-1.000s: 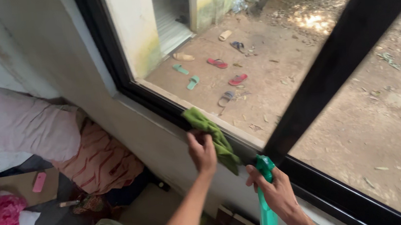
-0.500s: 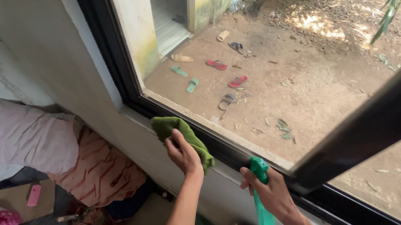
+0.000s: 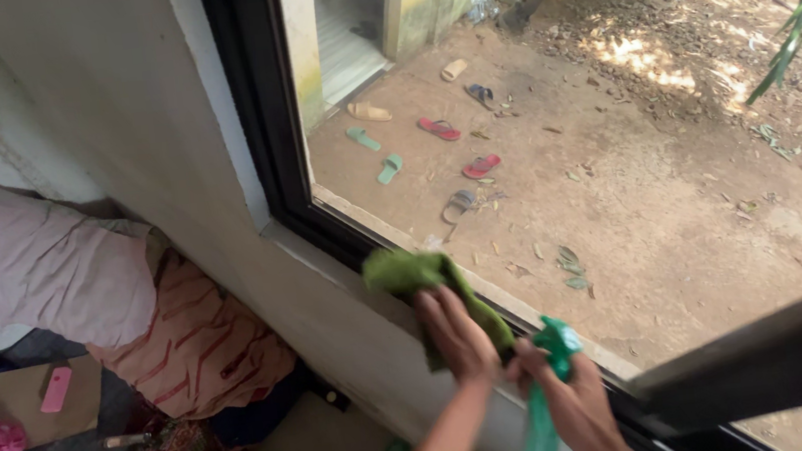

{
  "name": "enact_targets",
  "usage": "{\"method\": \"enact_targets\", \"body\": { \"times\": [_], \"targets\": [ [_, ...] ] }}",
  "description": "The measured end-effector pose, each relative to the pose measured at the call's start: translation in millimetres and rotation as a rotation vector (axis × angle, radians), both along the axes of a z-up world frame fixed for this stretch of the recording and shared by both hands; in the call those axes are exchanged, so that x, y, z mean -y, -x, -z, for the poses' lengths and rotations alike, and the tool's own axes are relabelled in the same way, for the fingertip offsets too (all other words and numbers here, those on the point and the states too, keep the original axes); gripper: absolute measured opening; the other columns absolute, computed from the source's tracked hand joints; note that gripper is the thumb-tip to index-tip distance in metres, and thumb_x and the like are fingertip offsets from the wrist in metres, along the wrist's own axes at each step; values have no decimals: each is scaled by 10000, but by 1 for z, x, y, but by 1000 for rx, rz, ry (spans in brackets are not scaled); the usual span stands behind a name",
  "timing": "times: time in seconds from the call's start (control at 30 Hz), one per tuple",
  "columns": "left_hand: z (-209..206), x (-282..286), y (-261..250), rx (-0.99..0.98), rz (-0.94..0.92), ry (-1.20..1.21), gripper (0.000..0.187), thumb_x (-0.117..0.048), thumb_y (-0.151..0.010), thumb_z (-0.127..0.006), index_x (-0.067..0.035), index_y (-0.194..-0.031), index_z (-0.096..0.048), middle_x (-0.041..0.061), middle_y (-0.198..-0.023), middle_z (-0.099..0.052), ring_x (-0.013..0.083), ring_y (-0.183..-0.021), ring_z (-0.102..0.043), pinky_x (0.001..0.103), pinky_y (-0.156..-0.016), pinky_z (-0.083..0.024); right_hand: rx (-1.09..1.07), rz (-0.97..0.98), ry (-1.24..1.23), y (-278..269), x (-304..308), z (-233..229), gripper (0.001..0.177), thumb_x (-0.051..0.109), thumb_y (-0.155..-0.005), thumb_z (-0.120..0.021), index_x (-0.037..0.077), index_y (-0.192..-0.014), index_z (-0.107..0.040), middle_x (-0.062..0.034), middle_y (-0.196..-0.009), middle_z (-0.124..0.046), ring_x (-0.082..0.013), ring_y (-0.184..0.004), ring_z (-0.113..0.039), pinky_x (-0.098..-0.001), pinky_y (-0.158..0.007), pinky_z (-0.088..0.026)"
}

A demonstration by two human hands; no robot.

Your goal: The person cleans the glass pane of a window by spraying liquid from a bottle onto the surface and wiping it down with a green cloth.

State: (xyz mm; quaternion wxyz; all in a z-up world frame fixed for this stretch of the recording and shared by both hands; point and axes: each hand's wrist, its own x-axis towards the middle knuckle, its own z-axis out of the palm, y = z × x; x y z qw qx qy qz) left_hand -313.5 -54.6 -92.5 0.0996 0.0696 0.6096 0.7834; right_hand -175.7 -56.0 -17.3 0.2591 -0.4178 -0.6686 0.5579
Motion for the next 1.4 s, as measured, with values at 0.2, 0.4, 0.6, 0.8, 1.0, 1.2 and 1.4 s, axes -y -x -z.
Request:
{"method": "enact_targets", "body": {
  "times": [0.2, 0.4, 0.6, 0.8, 1.0, 1.2, 1.4],
  "targets": [
    [-14, 32, -16, -590, -74, 448, 559, -269, -1038, -485, 66, -1476, -391, 328, -1549, -384, 524, -1489, -277, 603, -1250, -129, -53, 53, 6, 3, -3, -14, 292, 294, -946, -670, 5, -977, -696, -88, -737, -721, -159, -660, -638, -312, -601, -510],
    [-4, 15, 72, -593, -212, 650, 626, -326, -1077, -445, 73, -1543, -320, 370, -1598, -255, 550, -1503, -212, 623, -1250, -126, -3, 32, 5, 39, 3, -42, 297, 307, -958, -649, 13, -990, -677, -91, -761, -721, -166, -681, -648, -326, -604, -507],
    [0, 3, 182, -515, -426, 773, 564, -344, -1117, -390, -61, -1603, -342, 310, -1660, -243, 527, -1523, -219, 598, -1254, -165, 22, -10, 22, 71, 6, -53, 298, 323, -948, -645, 33, -1018, -665, -96, -762, -721, -182, -685, -650, -342, -610, -517],
    [22, 3, 221, -477, -334, 472, 554, -293, -1116, -360, -4, -1586, -304, 332, -1633, -246, 520, -1501, -262, 600, -1213, -249, 56, -13, 16, 82, 6, -55, 305, 332, -955, -639, 33, -1007, -670, -97, -769, -725, -187, -700, -659, -354, -626, -530],
    [40, -9, 202, -440, -351, 623, 549, -302, -1136, -345, 15, -1584, -328, 300, -1609, -336, 497, -1499, -284, 605, -1247, -194, 48, -14, -23, 60, 0, -50, 307, 326, -966, -631, 23, -993, -671, -96, -782, -731, -186, -708, -661, -348, -628, -520],
    [41, 9, 123, -432, -257, 683, 553, -297, -1096, -359, -13, -1570, -378, 256, -1591, -381, 503, -1484, -307, 568, -1247, -236, -20, -7, 15, 33, -3, -49, 276, 296, -970, -627, 27, -1022, -657, -95, -779, -719, -186, -708, -657, -343, -630, -521],
    [46, 7, -6, -553, -178, 720, 623, -268, -1027, -469, 40, -1552, -336, 326, -1587, -336, 528, -1467, -310, 573, -1224, -239, -107, -56, -6, 7, 0, -45, 255, 261, -978, -632, 14, -1031, -662, -92, -772, -720, -172, -702, -654, -320, -635, -521]
  ]
}}
